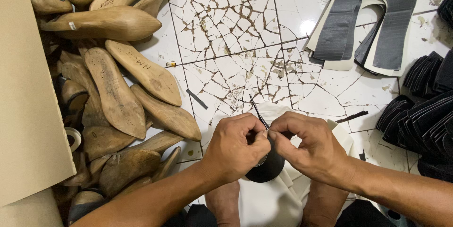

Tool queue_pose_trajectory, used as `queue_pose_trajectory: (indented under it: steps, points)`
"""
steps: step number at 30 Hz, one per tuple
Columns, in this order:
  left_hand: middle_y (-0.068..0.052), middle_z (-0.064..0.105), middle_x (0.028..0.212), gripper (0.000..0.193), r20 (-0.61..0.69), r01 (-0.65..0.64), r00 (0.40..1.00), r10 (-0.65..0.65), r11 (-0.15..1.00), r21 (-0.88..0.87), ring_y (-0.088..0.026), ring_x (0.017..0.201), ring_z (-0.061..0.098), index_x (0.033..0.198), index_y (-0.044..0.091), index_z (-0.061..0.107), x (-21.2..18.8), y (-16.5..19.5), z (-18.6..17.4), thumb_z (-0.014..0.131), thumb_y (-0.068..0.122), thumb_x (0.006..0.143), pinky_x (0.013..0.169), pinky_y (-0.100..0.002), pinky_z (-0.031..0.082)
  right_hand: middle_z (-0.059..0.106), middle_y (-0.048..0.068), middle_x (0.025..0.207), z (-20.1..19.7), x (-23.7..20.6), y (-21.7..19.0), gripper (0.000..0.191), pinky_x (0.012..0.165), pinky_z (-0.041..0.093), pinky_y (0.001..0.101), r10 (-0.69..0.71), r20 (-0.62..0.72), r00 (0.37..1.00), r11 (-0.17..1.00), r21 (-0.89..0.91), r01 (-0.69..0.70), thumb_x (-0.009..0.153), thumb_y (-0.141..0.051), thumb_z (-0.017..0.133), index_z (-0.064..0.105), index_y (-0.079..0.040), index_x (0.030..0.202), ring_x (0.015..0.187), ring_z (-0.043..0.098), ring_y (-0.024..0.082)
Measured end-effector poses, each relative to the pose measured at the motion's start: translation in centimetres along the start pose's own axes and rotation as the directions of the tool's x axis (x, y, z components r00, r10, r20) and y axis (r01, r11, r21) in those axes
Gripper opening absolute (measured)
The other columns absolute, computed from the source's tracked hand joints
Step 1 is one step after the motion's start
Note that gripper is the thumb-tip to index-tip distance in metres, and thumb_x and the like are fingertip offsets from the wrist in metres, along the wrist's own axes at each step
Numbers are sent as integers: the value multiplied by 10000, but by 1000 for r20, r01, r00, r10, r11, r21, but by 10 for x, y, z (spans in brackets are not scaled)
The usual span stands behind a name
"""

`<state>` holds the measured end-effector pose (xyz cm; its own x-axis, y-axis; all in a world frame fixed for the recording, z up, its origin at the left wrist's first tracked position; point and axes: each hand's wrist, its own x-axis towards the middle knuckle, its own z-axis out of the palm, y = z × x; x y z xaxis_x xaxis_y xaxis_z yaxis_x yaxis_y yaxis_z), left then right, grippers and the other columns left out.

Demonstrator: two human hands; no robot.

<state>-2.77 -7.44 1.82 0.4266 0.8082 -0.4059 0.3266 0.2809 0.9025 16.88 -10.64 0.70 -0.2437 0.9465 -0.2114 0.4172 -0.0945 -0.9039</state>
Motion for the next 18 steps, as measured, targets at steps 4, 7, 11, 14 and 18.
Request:
queue_pose_trajectory:
  steps: [4, 7, 11, 14, 18]
  points:
    - [-67, 648, 683, 104, -30, -29, 999, 30, 999, 35, -126, 574, 630, 756, 8, 636, 0, -1, 3, 666, 87, 818, 529, -303, 514, 743, 64, 801, 4, 0, 1, 65, 541, 565, 271, -91, -52, 995, 996, -32, 89, 823, -50, 682, 678, -10, 874, 670, 725, 140]
    - [-76, 650, 694, 101, -58, -135, 988, 141, 986, 99, -128, 595, 608, 759, 4, 639, 0, -4, 5, 679, 80, 812, 548, -301, 501, 710, 74, 774, 5, 1, 3, 63, 533, 546, 282, -192, -49, 980, 979, -76, 189, 823, -37, 684, 640, -10, 860, 646, 701, 152]
    - [-62, 655, 706, 90, 2, -145, 989, 145, 989, 30, -105, 608, 590, 776, 1, 635, 1, -11, 3, 672, 71, 819, 554, -289, 488, 689, 67, 772, 1, 2, 9, 61, 564, 536, 288, -228, -17, 973, 973, -35, 227, 804, -26, 651, 616, -15, 852, 654, 683, 148]
    - [-31, 646, 718, 65, 108, -93, 989, 102, 992, -82, -65, 629, 553, 800, -1, 641, 2, -16, -2, 661, 56, 825, 552, -274, 467, 696, 55, 800, -8, 1, 14, 54, 608, 538, 283, -188, 57, 981, 980, 73, 184, 816, -31, 641, 622, -17, 865, 690, 673, 132]
    - [-6, 617, 738, 37, 207, -110, 968, 143, 981, -163, -38, 706, 528, 830, -9, 637, 4, -21, -9, 649, 23, 845, 620, -255, 463, 712, 43, 849, -13, 0, 18, 53, 657, 541, 280, -110, 146, 983, 968, 242, 73, 842, -29, 615, 648, -21, 882, 753, 651, 120]
